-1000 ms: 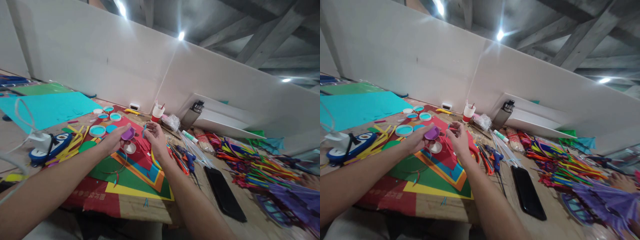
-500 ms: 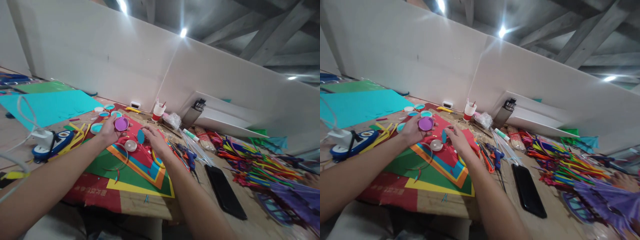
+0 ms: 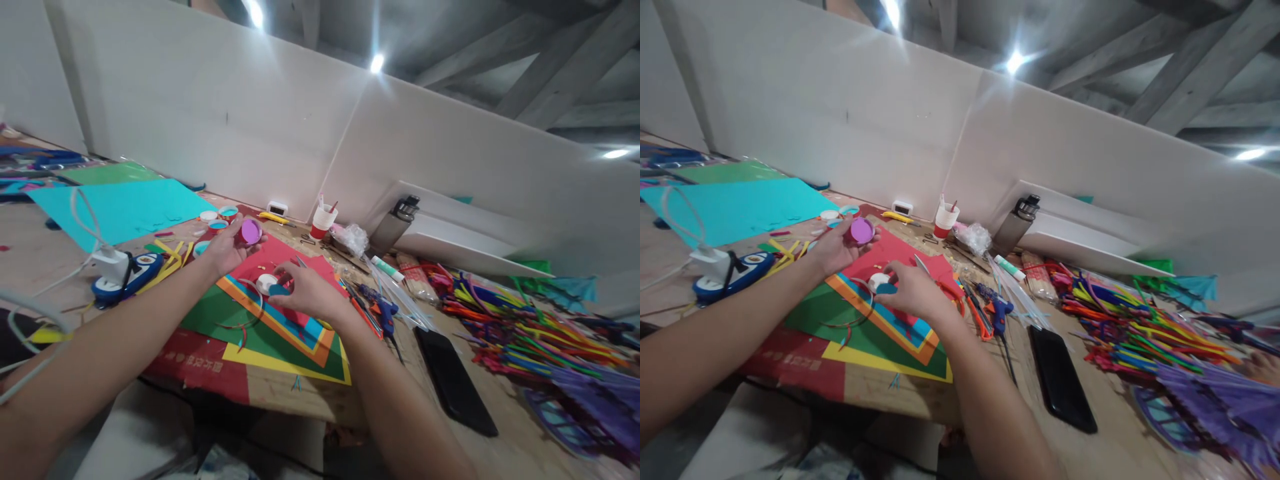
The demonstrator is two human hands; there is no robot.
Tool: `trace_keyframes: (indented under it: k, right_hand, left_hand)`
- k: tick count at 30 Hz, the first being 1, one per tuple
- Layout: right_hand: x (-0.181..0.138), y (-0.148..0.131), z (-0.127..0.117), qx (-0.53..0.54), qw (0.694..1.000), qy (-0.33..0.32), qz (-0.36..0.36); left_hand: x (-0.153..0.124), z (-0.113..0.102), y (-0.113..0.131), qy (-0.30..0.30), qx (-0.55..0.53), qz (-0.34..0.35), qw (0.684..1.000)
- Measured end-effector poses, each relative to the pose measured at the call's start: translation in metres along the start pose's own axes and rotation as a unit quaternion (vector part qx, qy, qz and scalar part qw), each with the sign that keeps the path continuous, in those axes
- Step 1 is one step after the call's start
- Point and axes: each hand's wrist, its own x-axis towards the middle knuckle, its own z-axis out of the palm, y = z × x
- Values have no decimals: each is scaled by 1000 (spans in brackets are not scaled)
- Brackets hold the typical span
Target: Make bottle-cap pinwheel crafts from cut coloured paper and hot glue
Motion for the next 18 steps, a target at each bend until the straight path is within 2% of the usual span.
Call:
trace_keyframes:
  k: [4,8,11,18]
  right_hand:
    - [-6,-7,0,-117,992,-49,-27]
    - [-9,-15,5,-191,979,-66,-41]
    - [-9,-20,11,-216,972,-84,-34]
    - [-10,-21,18,-219,972,-79,-21]
  left_hand:
    - [-1,-1,0,-2,3,2,1000]
    - [-4,-2,-2,1,20,-26,999]
    - [-7,-2,-6,2,25,-62,998]
    - [-14,6,-14,-25,34,-81,996]
